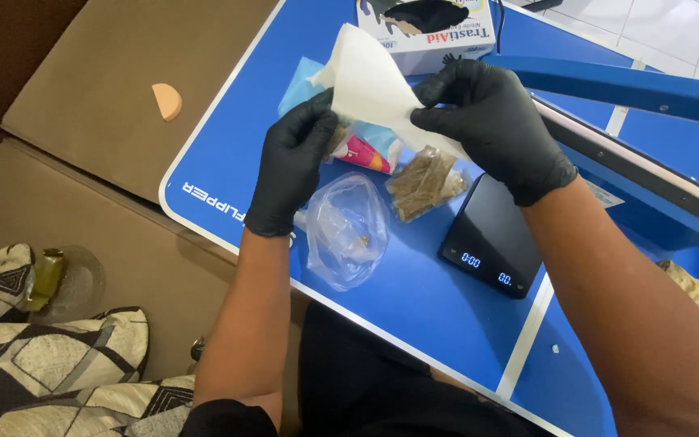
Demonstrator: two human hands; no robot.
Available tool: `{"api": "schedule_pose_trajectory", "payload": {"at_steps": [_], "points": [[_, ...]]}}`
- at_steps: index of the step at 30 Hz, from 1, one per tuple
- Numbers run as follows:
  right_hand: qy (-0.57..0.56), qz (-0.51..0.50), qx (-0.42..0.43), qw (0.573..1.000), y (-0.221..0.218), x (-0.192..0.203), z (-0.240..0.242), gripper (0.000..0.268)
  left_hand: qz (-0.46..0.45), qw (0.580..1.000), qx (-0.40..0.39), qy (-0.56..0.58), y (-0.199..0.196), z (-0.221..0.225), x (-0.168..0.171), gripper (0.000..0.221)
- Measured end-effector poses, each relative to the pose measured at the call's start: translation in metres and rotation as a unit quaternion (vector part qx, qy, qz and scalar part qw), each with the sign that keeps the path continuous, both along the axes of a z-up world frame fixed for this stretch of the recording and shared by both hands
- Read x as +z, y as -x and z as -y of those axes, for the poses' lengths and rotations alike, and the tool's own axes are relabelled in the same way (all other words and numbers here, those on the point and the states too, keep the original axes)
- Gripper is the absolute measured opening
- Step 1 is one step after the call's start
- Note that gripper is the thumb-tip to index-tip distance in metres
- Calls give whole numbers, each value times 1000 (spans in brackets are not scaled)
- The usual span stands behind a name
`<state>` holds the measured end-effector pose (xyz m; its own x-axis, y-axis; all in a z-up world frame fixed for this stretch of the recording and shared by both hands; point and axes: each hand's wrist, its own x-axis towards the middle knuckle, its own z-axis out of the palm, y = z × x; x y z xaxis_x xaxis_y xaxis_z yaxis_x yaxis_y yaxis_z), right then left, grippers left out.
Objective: The person places a small food item into a plastic bag, seals it with a heat sealer, weighs the sealed bag on a digital scale, and then places it into a larger plastic bag. The person repeats this process with another item.
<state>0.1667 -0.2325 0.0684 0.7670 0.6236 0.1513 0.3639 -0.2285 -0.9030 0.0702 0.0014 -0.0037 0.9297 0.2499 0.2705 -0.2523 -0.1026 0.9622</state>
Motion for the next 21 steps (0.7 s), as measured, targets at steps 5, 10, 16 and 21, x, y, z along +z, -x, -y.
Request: {"api": "schedule_pose_trajectory", "payload": {"at_steps": [5,10,16,21], "points": [[-18,149,3,989,4,-6,7,19,-1,1000,-4,3,-4,1,0,35],[48,249,-23,967,11,-3,14,22,3,1000,-5,-7,-12,-1,-3,33],[33,295,-71,952,6,-5,26,9,10,1000,-7,-10,-18,-3,-7,32],[-191,114,-122,967,-6,-10,37,8,-1,1000,-22,-19,-27,-4,-9,35]]}}
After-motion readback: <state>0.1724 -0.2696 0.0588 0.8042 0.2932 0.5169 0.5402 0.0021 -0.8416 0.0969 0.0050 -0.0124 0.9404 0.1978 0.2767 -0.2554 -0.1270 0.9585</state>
